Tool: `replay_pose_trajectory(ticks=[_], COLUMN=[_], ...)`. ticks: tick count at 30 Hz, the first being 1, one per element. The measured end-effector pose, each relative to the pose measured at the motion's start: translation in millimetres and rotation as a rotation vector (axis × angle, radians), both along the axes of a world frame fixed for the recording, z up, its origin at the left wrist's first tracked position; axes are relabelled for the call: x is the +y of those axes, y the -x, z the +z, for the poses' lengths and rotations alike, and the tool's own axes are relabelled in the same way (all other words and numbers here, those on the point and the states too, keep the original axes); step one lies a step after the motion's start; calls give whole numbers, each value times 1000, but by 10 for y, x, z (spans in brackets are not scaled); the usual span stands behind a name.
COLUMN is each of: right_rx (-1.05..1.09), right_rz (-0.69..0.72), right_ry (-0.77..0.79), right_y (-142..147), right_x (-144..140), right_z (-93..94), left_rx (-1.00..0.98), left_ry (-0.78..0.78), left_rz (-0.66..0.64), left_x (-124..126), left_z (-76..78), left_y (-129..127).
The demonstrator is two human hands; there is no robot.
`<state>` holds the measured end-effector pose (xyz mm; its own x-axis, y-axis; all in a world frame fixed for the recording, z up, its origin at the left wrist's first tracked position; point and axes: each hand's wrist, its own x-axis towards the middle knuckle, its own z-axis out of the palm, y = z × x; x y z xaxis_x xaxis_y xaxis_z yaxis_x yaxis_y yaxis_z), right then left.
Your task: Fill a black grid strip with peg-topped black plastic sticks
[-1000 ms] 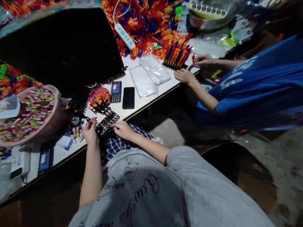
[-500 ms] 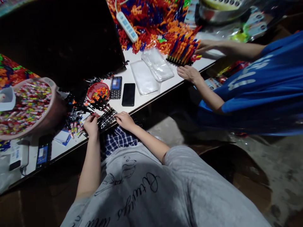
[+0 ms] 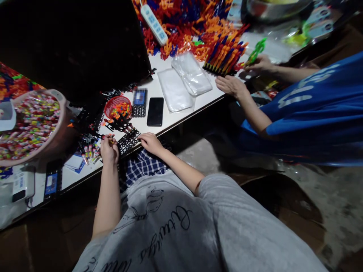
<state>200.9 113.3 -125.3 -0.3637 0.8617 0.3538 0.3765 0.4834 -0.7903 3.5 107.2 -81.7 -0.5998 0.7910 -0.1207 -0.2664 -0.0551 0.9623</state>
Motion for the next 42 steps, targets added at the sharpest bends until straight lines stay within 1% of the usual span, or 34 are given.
replay_pose_trajectory(ticks=[2, 5, 9, 12, 15, 17, 21, 29, 38, 42], right_rx=[15, 32, 43, 30, 27, 35, 33, 55, 27, 14], right_rz=[9, 24, 42, 44, 50, 54, 51, 59, 55, 41], right_ry=[-6, -9, -15, -4, -5, -15, -10, -22, 8, 29], right_y=[-10, -30, -47, -48, -47, -48, -52, -55, -56, -41], right_x=[10, 17, 18, 18, 14, 11, 4, 7, 3, 4], right_z=[-17, -39, -57, -57, -55, -56, -54, -57, -45, -18], left_rx=[71, 255, 439, 548, 637, 674, 721, 825, 911, 944], left_ry=[-3, 48, 106, 161, 222, 253, 267, 327, 346, 297], left_rz=[-36, -80, -78, -105, -62, -32, -68, -80, -147, -156], left_x=[-18, -57, -75, -53, -19, 8, 67, 122, 126, 100], left_z=[-6, -23, -53, -52, -19, 6, 25, -25, -85, -105], left_y=[3, 34, 84, 71, 20, -9, -17, -19, -24, -23])
